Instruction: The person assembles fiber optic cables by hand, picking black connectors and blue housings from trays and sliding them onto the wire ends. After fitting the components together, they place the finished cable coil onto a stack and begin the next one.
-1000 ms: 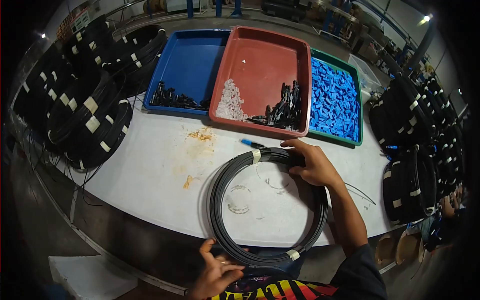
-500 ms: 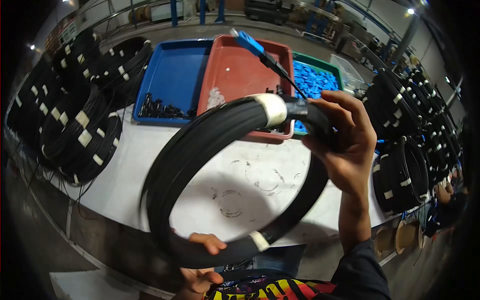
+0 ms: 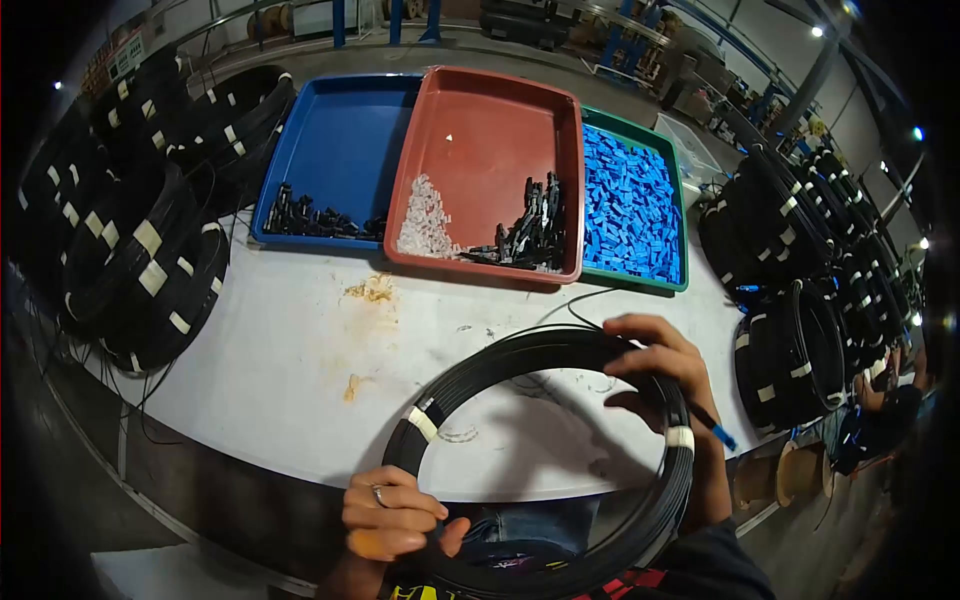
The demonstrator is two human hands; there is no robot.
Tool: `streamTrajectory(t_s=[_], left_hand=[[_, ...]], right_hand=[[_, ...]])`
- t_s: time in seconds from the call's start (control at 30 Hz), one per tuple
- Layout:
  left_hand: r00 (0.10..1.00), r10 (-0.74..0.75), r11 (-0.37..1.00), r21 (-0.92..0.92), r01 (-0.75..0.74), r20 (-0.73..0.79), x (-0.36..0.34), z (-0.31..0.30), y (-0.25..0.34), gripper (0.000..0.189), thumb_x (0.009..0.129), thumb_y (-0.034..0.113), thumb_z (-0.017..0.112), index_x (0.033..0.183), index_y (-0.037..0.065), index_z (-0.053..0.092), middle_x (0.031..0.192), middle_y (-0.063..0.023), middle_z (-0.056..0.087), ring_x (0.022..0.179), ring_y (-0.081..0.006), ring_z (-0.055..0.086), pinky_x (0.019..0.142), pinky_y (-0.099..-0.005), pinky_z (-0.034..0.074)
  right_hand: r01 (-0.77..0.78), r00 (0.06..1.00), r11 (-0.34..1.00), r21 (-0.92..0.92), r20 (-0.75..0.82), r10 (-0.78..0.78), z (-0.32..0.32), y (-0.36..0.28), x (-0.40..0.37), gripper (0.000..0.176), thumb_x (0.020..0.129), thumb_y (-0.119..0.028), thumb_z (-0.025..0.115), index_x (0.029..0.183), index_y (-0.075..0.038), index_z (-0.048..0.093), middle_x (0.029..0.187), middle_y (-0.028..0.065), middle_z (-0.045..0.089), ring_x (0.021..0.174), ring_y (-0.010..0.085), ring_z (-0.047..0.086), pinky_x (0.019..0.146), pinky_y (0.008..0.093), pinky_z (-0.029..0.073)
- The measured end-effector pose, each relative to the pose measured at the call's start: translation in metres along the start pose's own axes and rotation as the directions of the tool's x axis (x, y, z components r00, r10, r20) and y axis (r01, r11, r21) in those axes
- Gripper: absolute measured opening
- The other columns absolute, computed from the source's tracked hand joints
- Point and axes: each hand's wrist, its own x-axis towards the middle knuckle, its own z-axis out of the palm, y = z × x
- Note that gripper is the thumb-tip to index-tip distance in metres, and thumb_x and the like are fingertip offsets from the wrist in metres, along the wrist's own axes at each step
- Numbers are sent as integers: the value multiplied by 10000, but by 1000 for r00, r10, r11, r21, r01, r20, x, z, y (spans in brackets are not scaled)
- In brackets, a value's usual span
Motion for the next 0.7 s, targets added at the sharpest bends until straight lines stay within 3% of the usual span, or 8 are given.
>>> streamTrajectory(t_s=[0.1,0.17,0.33,0.4,0.5,0.6,0.63,0.7], left_hand=[[997,76,997,14,-77,19,-3,7,-4,360,683,69,930,809,178,612,606,75,543,565,-99,625,471,-222,424],[952,128,976,134,-171,278,-2,5,-1,343,729,80,901,968,231,708,584,85,505,545,-66,576,470,-197,404],[905,113,944,241,-227,409,-15,14,7,281,848,107,805,1052,288,737,554,103,446,501,-15,482,463,-176,311],[890,103,939,252,-234,444,-14,13,8,267,868,106,785,1059,286,738,551,103,438,495,-9,467,462,-176,295],[847,138,917,257,-305,514,-13,14,7,275,886,84,760,1077,281,738,548,92,417,480,-19,430,460,-184,285],[772,176,882,250,-399,611,-17,13,5,278,906,63,730,1092,269,739,547,84,390,472,-31,402,461,-190,279],[776,162,885,259,-387,610,-18,12,4,284,912,58,721,1107,264,738,547,82,383,471,-35,395,462,-193,278],[776,128,890,273,-364,617,-19,8,2,302,925,61,705,1150,261,735,557,75,382,483,-39,408,473,-192,310]], right_hand=[[-55,997,966,-254,38,67,-4,5,-23,534,576,-80,938,1078,-83,759,1342,175,607,1169,334,648,938,400,558],[-126,991,978,-165,27,132,-2,14,-42,562,558,-86,951,1086,-83,757,1360,180,595,1171,334,647,925,400,564],[-124,990,989,-77,59,129,-2,45,-66,668,527,-82,979,1149,-86,734,1401,205,555,1225,375,625,959,469,573],[-156,985,987,-27,71,158,-5,40,-67,589,617,-8,921,1166,-85,724,1406,189,558,1244,365,618,1014,454,553],[-291,905,937,-196,261,336,-21,29,-65,556,805,125,662,1306,-116,647,1424,127,579,1272,313,611,1060,401,522],[-302,838,884,-356,343,425,-33,33,-63,668,756,160,721,1350,-124,604,1417,119,597,1275,308,616,1024,396,550],[-220,868,920,-323,365,336,-39,38,-64,634,811,157,668,1385,-90,562,1354,130,643,1224,303,651,995,394,558],[-316,861,916,-246,330,386,-52,57,-66,646,810,162,640,1398,-92,555,1335,134,654,1189,288,667,966,385,555]])
